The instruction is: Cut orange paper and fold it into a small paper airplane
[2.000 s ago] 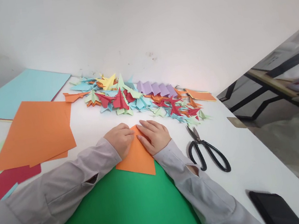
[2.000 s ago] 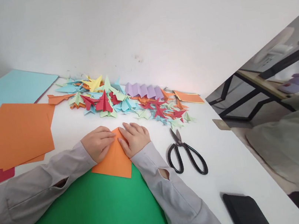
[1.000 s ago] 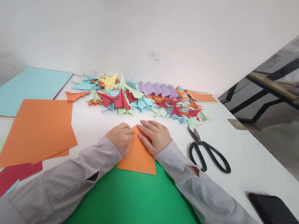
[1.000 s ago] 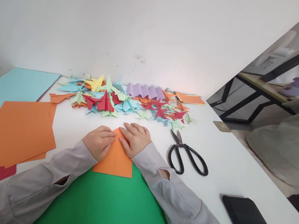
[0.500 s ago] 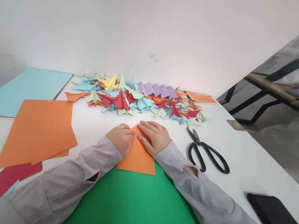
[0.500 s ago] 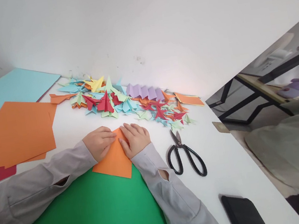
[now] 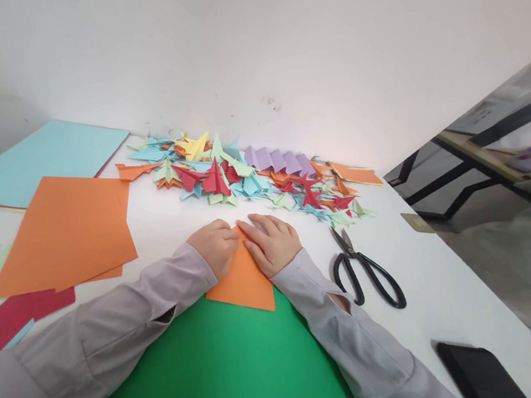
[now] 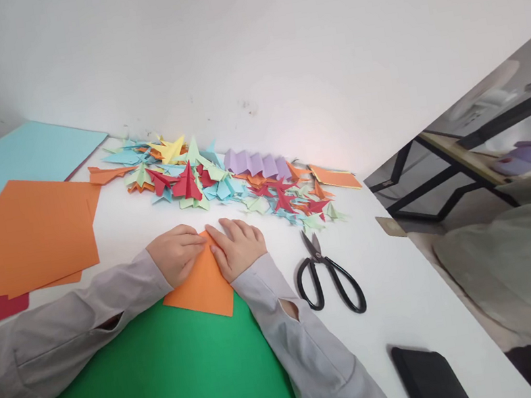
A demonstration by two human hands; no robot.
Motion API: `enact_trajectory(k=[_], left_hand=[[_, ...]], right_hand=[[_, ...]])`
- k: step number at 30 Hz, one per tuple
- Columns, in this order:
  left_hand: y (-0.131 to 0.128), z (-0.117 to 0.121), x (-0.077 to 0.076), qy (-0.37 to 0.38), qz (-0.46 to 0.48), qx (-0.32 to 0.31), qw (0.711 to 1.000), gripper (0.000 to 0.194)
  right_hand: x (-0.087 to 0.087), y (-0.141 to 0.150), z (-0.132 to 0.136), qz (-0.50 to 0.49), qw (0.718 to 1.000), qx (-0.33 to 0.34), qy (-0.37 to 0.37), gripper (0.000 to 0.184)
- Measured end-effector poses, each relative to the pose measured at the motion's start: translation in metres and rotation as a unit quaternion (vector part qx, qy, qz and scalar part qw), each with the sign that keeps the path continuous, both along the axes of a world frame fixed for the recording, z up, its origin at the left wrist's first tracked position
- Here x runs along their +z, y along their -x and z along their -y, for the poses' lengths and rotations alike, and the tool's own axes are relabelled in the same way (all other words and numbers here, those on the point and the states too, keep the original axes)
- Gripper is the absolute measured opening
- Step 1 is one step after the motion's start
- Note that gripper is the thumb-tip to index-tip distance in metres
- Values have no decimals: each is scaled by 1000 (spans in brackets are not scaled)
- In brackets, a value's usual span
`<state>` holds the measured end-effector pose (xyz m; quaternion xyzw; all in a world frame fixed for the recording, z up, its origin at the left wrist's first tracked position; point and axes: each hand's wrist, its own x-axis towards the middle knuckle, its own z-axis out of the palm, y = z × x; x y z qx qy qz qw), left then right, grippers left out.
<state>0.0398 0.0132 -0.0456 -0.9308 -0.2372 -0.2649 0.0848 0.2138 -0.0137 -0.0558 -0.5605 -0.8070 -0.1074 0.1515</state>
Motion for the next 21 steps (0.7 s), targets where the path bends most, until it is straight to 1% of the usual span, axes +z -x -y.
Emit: enact_trajectory(k=[6,13,21], left_hand=[[-1,-1,-4,7,-12,10,1000,23],[-3,-5,-12,21,-47,22,998,20],[-2,-4,-15,11,-10,17,1000,21]], right_hand=[[1,1,0,5,1000,-4,9,40],[0,1,0,2,1000,-5,5,40],[-2,0,-1,-1,1000,-4,4,40]])
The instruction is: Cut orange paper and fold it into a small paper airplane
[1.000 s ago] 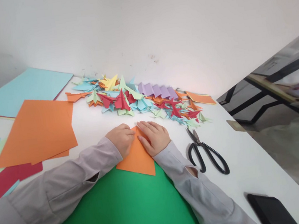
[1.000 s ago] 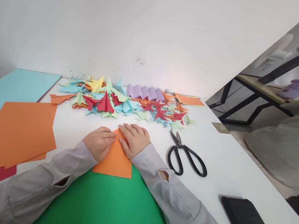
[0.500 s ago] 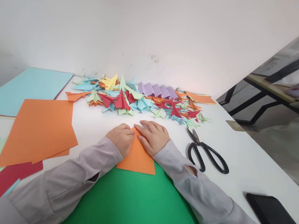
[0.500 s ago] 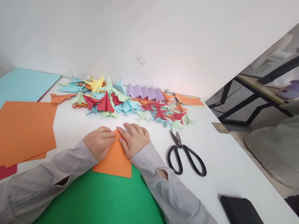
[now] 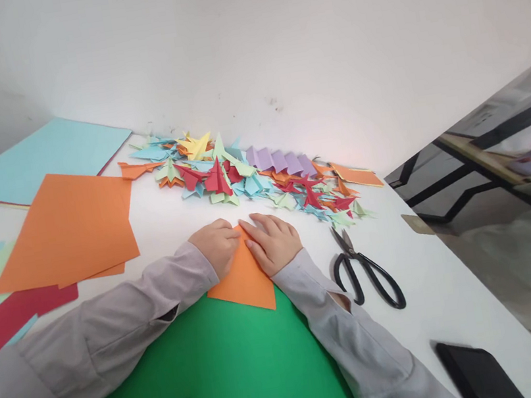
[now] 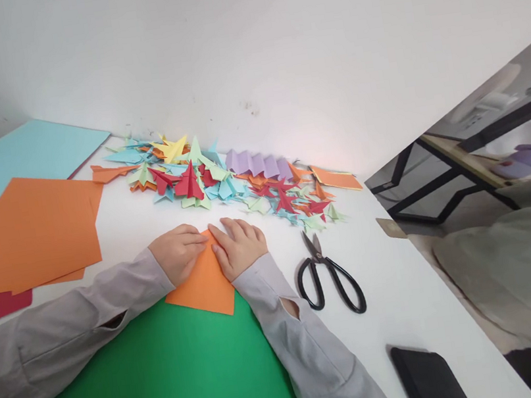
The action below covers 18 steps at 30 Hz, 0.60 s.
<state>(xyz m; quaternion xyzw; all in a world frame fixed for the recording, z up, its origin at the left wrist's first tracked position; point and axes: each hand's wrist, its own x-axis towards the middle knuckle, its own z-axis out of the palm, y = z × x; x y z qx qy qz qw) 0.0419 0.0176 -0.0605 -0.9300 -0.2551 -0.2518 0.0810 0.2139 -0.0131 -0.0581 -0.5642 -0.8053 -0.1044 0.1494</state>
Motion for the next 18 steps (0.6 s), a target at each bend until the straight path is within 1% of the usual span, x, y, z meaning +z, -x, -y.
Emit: enact_trajectory(k=[4,9,14,18], left_hand=[[-1,-1,-2,-1,5,-6,1000,20],[0,-1,-1,17,-11,0,1000,20],[0,3,7,29,-55,-3,998,20],[1,10,13,39,-51,22,998,23]], right_hand=[[-1,-1,-1,-5,1000,1,2,40],[-1,-1,0,-12,1000,2,3,39],[0,1,1,-15,1000,2,5,39],[2,2,2,-12,1000,-2,15,39]])
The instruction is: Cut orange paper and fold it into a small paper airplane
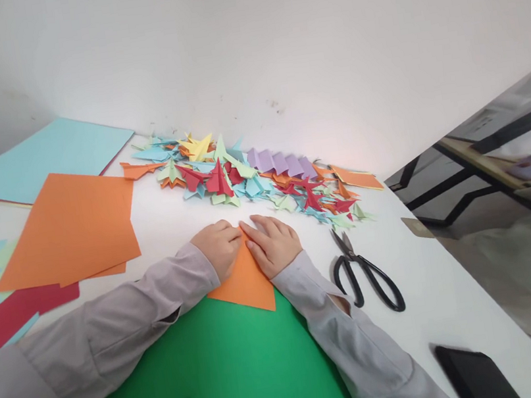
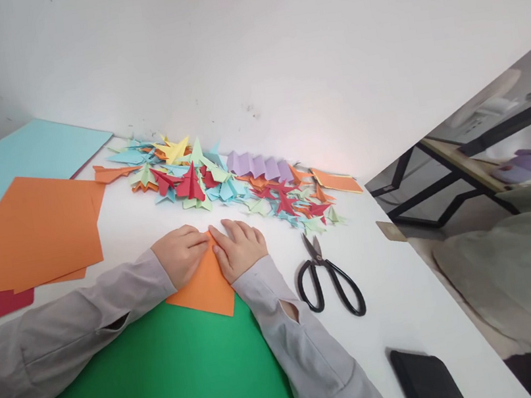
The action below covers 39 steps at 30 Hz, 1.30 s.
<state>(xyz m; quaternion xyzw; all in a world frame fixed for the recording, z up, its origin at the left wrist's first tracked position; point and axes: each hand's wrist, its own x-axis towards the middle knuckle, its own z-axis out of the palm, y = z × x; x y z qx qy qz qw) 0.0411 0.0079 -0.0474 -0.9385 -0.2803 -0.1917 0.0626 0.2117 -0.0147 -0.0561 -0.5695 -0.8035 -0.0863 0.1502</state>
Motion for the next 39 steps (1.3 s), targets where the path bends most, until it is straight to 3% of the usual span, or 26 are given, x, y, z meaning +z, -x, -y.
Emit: enact_trajectory(k=[7,14,21,39], left_hand=[[0,4,-1,2,-11,26,1000,28],[-2,0,-3,27,-27,40,998,24],[-1,1,-2,11,-11,48,999,24],[3,-2,0,-6,-45,34,998,21]], right_hand=[[2,0,0,15,1000,-1,11,39],[3,-2,-1,-19,999,-7,31,53],[3,0,0,-3,1000,-4,20,39],[4,-1,1,18,1000,0,25,39]])
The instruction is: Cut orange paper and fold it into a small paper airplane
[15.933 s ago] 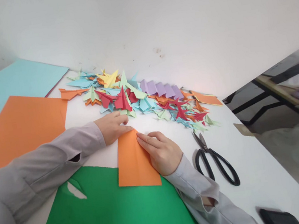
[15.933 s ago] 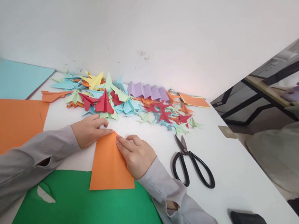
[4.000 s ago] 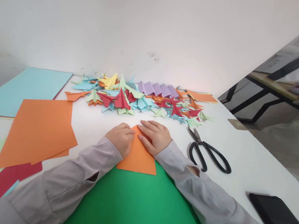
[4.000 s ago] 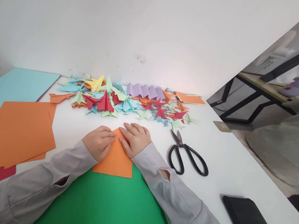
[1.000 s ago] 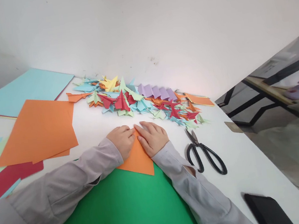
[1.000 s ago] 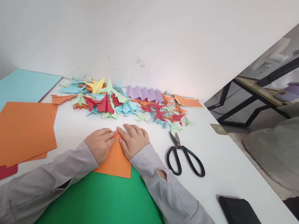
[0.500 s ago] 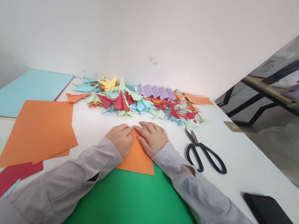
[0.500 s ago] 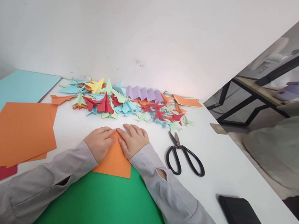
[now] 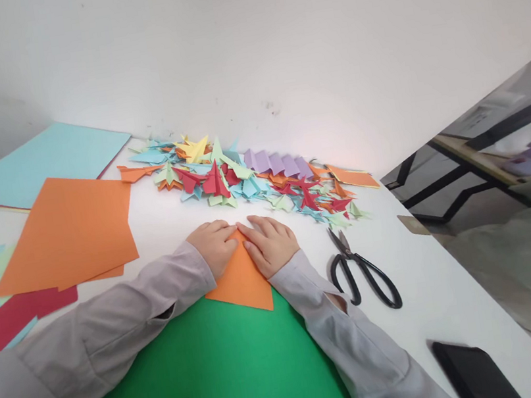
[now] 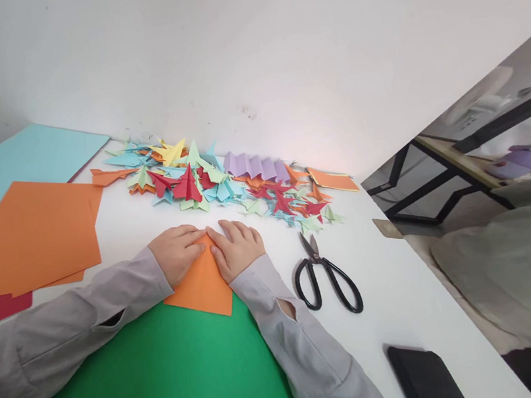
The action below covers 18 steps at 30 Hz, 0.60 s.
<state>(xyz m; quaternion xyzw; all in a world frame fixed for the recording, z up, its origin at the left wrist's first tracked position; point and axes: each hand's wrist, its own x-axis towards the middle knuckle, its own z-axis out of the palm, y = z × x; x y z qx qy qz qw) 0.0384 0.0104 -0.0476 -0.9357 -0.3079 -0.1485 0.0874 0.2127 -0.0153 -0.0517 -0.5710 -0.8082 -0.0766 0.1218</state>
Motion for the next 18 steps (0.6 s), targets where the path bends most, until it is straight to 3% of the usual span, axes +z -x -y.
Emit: enact_trajectory(k=[7,18], left_hand=[[0,-2,-2,10,-9,2,1000,20],[-1,2,8,7,-42,2,999,19]], right_hand=[[-3,0,-1,-1,1000,-2,-13,38],[-3,1,1,-14,1000,0,-16,39]])
